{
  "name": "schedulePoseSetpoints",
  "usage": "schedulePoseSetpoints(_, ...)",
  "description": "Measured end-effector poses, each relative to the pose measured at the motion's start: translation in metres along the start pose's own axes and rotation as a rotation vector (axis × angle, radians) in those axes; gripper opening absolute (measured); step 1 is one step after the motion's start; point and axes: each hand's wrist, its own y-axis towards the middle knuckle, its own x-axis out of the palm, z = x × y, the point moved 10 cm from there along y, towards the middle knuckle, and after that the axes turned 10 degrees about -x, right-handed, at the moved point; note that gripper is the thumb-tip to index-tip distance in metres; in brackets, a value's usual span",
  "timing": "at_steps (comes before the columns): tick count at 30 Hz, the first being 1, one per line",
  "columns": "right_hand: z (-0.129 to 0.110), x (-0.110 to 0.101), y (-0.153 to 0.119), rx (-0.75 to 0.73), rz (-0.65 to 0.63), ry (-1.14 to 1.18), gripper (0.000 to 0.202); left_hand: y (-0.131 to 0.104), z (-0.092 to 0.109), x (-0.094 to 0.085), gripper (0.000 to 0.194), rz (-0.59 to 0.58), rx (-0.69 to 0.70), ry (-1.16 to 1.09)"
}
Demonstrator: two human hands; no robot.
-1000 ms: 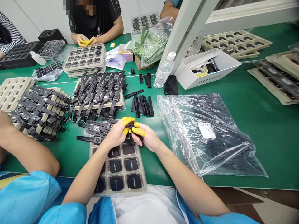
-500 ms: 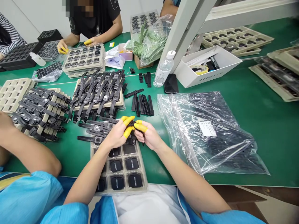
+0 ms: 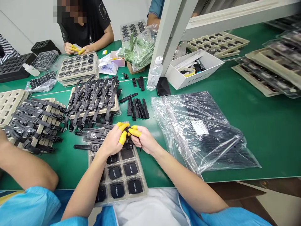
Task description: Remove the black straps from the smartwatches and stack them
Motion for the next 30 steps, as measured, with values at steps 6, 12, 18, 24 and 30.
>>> schedulePoseSetpoints(6,-0.002,-0.003,0.001,0.008,0.024,-0.014,0.042,0.003,-0.002,0.006,0.041,-0.004,-0.036,0.123)
schedulePoseSetpoints(12,-0.007,0.002,0.0,-0.061,-0.002,-0.071,0.038,0.002,-0.006,0.004,0.038,-0.022,-0.019,-0.124)
schedulePoseSetpoints(18,-0.003,0.005,-0.001,-0.03,-0.013,0.016,0.04,0.001,-0.008,-0.003,0.039,0.008,0.0,-0.224)
schedulePoseSetpoints(24,0.002,-0.001,0.001,0.039,0.004,0.048,0.045,0.002,-0.005,0.003,0.041,0.009,-0.017,-0.039)
schedulePoseSetpoints(30,0.003,-0.002,0.0,0.028,0.001,0.02,0.042,0.004,-0.003,0.002,0.037,0.008,0.013,-0.055)
